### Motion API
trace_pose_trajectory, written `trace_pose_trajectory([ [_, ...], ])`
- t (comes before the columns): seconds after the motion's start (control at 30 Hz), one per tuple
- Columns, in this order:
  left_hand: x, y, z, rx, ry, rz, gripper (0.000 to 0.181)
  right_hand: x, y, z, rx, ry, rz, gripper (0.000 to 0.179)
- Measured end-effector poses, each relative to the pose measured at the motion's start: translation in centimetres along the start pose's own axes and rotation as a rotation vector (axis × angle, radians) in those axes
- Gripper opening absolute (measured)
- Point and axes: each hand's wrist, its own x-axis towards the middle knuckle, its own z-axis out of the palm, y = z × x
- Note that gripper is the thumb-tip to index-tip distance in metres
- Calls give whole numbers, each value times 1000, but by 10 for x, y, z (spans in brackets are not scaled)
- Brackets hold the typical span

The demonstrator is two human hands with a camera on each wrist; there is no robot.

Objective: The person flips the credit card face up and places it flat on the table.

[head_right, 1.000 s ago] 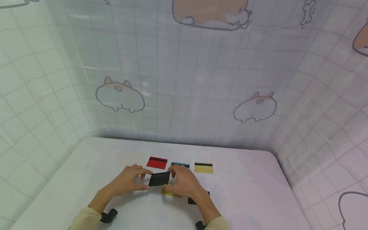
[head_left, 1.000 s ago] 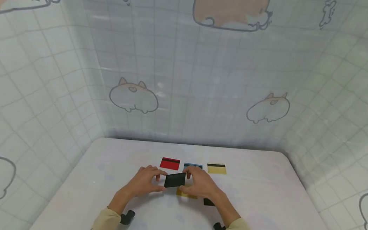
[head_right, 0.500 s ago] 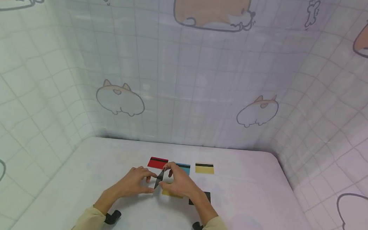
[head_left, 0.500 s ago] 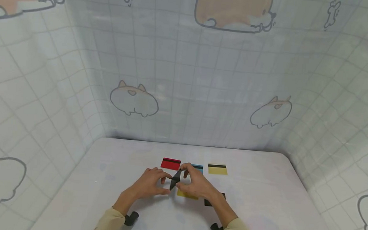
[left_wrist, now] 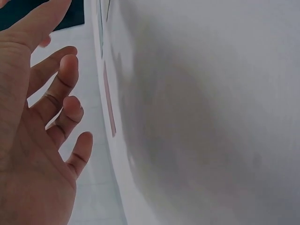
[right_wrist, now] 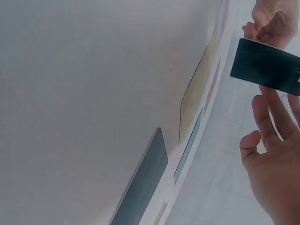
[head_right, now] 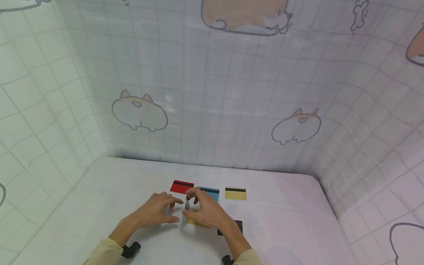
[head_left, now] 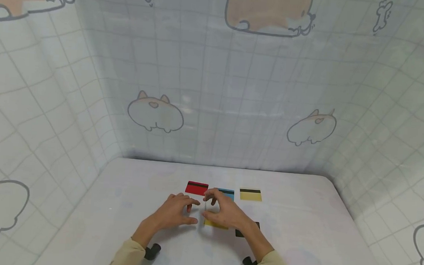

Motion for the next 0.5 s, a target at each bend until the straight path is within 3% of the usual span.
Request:
trace_pose_trajectory([
  [0.33, -1, -6, -9, -77, 54, -21, 62, -3, -2, -4, -314, 24, 28, 62],
  [0.5, -1, -5, -9, -93, 55, -12, 62, -2, -1, -4, -423, 31, -2, 63],
])
